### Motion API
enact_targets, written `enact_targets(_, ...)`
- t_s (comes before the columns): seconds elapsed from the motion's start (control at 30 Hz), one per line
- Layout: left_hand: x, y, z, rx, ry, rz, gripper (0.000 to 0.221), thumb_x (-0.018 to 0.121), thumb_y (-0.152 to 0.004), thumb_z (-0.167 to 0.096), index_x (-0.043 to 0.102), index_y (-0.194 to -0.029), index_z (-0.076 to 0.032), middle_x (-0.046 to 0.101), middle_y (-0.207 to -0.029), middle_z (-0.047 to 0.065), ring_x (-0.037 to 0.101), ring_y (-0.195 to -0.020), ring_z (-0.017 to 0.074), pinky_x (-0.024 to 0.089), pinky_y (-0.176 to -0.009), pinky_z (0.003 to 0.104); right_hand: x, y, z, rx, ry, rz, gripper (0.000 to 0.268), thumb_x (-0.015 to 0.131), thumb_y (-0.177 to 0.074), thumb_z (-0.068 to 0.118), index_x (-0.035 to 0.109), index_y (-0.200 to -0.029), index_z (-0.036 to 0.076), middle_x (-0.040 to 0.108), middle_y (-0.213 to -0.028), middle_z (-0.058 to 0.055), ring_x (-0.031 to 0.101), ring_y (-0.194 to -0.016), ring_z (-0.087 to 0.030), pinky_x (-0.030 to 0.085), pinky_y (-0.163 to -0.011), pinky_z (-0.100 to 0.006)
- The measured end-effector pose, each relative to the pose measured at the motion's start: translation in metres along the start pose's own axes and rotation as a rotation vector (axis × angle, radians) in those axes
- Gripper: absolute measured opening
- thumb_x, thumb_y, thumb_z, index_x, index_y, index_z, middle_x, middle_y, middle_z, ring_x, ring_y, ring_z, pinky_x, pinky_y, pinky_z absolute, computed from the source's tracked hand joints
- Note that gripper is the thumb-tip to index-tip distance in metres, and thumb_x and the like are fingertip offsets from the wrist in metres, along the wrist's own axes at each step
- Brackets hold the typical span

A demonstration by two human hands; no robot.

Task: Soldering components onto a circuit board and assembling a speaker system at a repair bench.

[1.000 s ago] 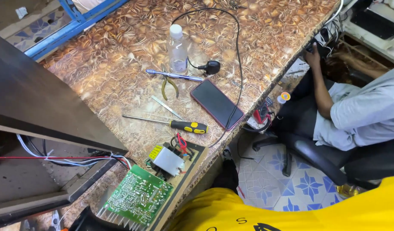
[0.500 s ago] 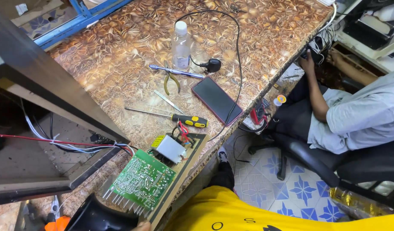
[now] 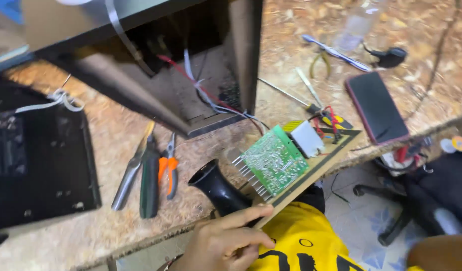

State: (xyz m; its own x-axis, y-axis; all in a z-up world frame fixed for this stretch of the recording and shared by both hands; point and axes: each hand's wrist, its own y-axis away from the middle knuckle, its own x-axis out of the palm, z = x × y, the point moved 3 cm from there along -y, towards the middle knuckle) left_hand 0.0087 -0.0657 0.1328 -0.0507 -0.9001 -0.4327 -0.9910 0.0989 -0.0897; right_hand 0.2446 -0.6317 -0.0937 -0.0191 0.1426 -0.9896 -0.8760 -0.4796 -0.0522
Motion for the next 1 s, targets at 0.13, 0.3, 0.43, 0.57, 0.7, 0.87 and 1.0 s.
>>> enact_targets(0.13, 0.005, 0.000, 0.001, 0.108, -0.036, -0.048, 0.029, 0.069, -0.080, 0.006, 0.079, -0.092, -0.019, 0.072, -0.136, 0.009, 0.045, -0.042, 0.0013, 0.046, -0.045, 0.019, -0.072, -0.057, 0.274, -0.232, -1.292, -1.052, 0.062, 0.042, -0.111, 0.060, 0.046, -0.068, 0.017, 0.048, -0.076, 0.003, 0.048, -0.090, -0.015, 0.041, -0.084, -0.033)
enact_targets(0.3, 0.008, 0.000, -0.003, 0.126, -0.045, 0.000, 0.028, 0.063, -0.082, 0.003, 0.074, -0.094, -0.020, 0.069, -0.136, 0.009, 0.064, -0.067, 0.0100, 0.057, -0.060, 0.026, -0.113, -0.087, 0.340, -0.379, -1.306, -0.624, 0.025, 0.046, -0.116, 0.050, 0.047, -0.105, 0.027, 0.052, -0.072, 0.011, 0.065, -0.075, -0.011, 0.052, -0.108, -0.037)
enact_targets(0.43, 0.006, -0.003, -0.001, 0.149, 0.000, 0.065, 0.030, 0.057, -0.086, 0.002, 0.070, -0.103, -0.018, 0.066, -0.137, 0.012, 0.072, -0.118, 0.0307, 0.062, -0.097, 0.046, -0.098, -0.088, 0.337, -0.290, -1.567, -0.589, 0.023, 0.058, -0.111, 0.045, 0.049, -0.117, 0.025, 0.053, -0.072, 0.005, 0.053, -0.058, -0.010, 0.059, -0.072, -0.020)
enact_targets(0.57, -0.026, -0.025, -0.014, 0.243, 0.034, 0.019, 0.025, 0.057, -0.090, 0.002, 0.076, -0.097, -0.012, 0.076, -0.116, 0.012, 0.078, -0.103, 0.0218, 0.065, -0.095, 0.034, -0.097, -0.084, 0.335, -0.099, -1.417, -0.665, 0.034, 0.058, -0.111, 0.051, 0.045, -0.112, 0.019, 0.050, -0.061, 0.002, 0.055, -0.050, -0.003, 0.062, -0.092, -0.029)
enact_targets(0.7, -0.062, -0.069, -0.005, 0.002, -0.145, -0.086, 0.027, 0.047, -0.096, -0.011, 0.057, -0.121, -0.007, 0.070, -0.125, 0.013, 0.071, -0.114, 0.0248, 0.058, -0.099, 0.038, -0.106, -0.084, 0.341, -0.153, -1.553, -0.655, 0.029, 0.065, -0.106, 0.045, 0.053, -0.110, 0.018, 0.049, -0.065, 0.000, 0.053, -0.056, -0.010, 0.052, -0.055, -0.019)
enact_targets(0.87, -0.050, -0.129, 0.041, -0.215, -0.029, 0.449, 0.044, 0.032, -0.104, -0.037, 0.061, -0.126, -0.012, 0.070, -0.127, 0.007, 0.067, -0.119, 0.0216, 0.051, -0.093, 0.035, -0.091, -0.068, 0.322, -0.101, -1.791, -0.614, 0.024, 0.069, -0.107, 0.041, 0.058, -0.114, 0.020, 0.059, -0.080, 0.002, 0.057, -0.060, -0.003, 0.053, -0.055, -0.013)
enact_targets(1.0, -0.034, -0.153, 0.066, -0.175, 0.105, 0.983, 0.043, 0.038, -0.103, -0.050, 0.059, -0.088, -0.015, 0.041, -0.074, -0.005, 0.039, -0.064, 0.0095, 0.034, -0.062, 0.030, -0.091, -0.069, 0.321, -0.072, -1.714, -0.649, 0.023, 0.063, -0.110, 0.045, 0.055, -0.114, 0.023, 0.051, -0.068, 0.006, 0.051, -0.053, -0.008, 0.047, -0.055, -0.022)
